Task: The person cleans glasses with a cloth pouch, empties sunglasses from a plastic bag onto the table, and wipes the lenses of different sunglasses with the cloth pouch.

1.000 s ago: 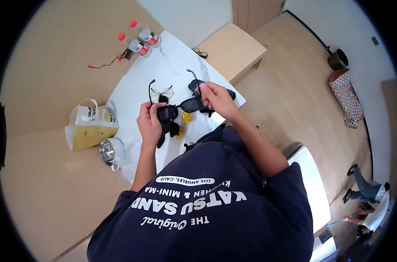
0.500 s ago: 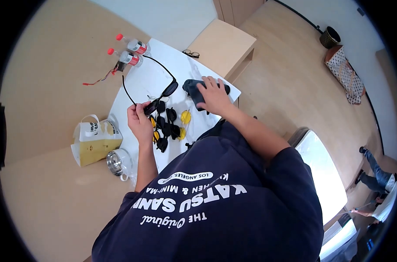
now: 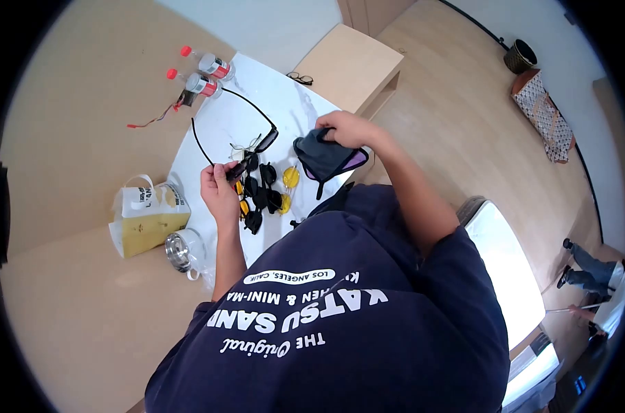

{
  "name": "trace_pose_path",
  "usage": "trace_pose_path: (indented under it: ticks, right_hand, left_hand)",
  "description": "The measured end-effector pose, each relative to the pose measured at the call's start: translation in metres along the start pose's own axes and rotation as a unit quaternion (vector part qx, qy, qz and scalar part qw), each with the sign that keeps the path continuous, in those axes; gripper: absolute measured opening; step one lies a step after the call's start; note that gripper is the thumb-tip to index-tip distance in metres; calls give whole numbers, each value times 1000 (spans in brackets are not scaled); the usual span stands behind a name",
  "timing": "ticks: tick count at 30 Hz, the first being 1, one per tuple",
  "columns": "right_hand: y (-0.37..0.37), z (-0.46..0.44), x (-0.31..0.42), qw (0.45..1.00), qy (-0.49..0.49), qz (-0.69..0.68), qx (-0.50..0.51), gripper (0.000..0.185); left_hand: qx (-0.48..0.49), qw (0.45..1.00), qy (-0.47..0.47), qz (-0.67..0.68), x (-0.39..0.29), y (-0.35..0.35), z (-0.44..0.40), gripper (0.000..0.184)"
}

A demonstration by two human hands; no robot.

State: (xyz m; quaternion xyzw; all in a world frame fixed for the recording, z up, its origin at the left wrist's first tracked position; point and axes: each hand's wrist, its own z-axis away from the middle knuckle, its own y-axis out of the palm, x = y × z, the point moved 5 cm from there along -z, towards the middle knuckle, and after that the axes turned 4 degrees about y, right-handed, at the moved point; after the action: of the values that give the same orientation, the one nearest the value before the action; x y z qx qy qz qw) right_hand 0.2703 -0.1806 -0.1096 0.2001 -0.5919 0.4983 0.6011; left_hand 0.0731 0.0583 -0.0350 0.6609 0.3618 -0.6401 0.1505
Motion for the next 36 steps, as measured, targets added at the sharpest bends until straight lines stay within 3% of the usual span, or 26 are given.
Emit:
trace_pose_path:
  ticks: [4, 7, 8, 9, 11, 12, 16, 19, 20, 23, 24, 26, 27, 29, 31, 34, 35, 36]
  right_hand:
    - [-18, -17, 4, 972, 54, 121, -194, 20]
    - [2, -21, 10, 932, -9, 191, -306, 21]
    - [15, -21, 10, 937, -67, 178, -292, 21]
    - [35, -27, -6, 958, -41, 190, -209, 27]
    - [57, -10, -3, 922, -72, 312, -219, 44]
    - [65, -6, -8, 905, -1, 385, -180, 62]
    - [76, 1, -24, 874, -59, 381, -294, 69]
    - [69, -17, -31, 872, -19, 430, -234, 62]
    - [66, -21, -29, 845, -19, 474, -244, 48]
    - [52, -19, -18, 912, -6, 312, -266, 32]
    - [42, -17, -17, 937, -3, 150, -314, 22]
    - [30, -12, -31, 959, 73, -143, -236, 22]
    - [28, -5, -37, 933, 114, -284, -187, 22]
    - [39, 2, -51, 776, 70, -624, -66, 33]
    - [30, 38, 0, 676, 116, -726, -51, 36]
    - [24, 54, 24, 754, 85, -639, -127, 40]
    - [17, 59, 34, 841, 59, -504, -189, 45]
    - [15, 62, 42, 871, 8, -431, -234, 42]
  left_hand:
    - [8, 999, -7, 39, -12, 12, -2, 21]
    - [10, 999, 7, 53, -14, 16, -9, 19]
    - [9, 999, 9, 47, -16, 15, -9, 19]
    - [8, 999, 10, 40, -17, 15, -9, 19]
    - [4, 999, 4, 34, -19, 15, -10, 19]
    - [4, 999, 1, 32, -16, 14, -11, 20]
    - [-3, 998, -5, 55, -13, 21, -8, 20]
    - [3, 999, 15, 50, -11, 24, -8, 19]
    - [2, 999, 32, 30, -12, 25, -9, 19]
    - [-17, 991, 98, -89, -36, 24, -8, 18]
    - [-26, 982, 124, -137, -45, 22, -9, 19]
    - [-44, 971, 148, -184, -56, 18, -8, 20]
    - [-48, 966, 158, -197, -63, 19, -8, 19]
    - [-47, 969, 156, -184, -66, 22, -5, 19]
    - [-37, 973, 157, -165, -59, 31, -2, 19]
    - [-6, 976, 150, -156, -59, 45, 4, 19]
    - [6, 977, 147, -156, -62, 51, 5, 19]
    - [3, 976, 142, -166, -65, 54, 7, 14]
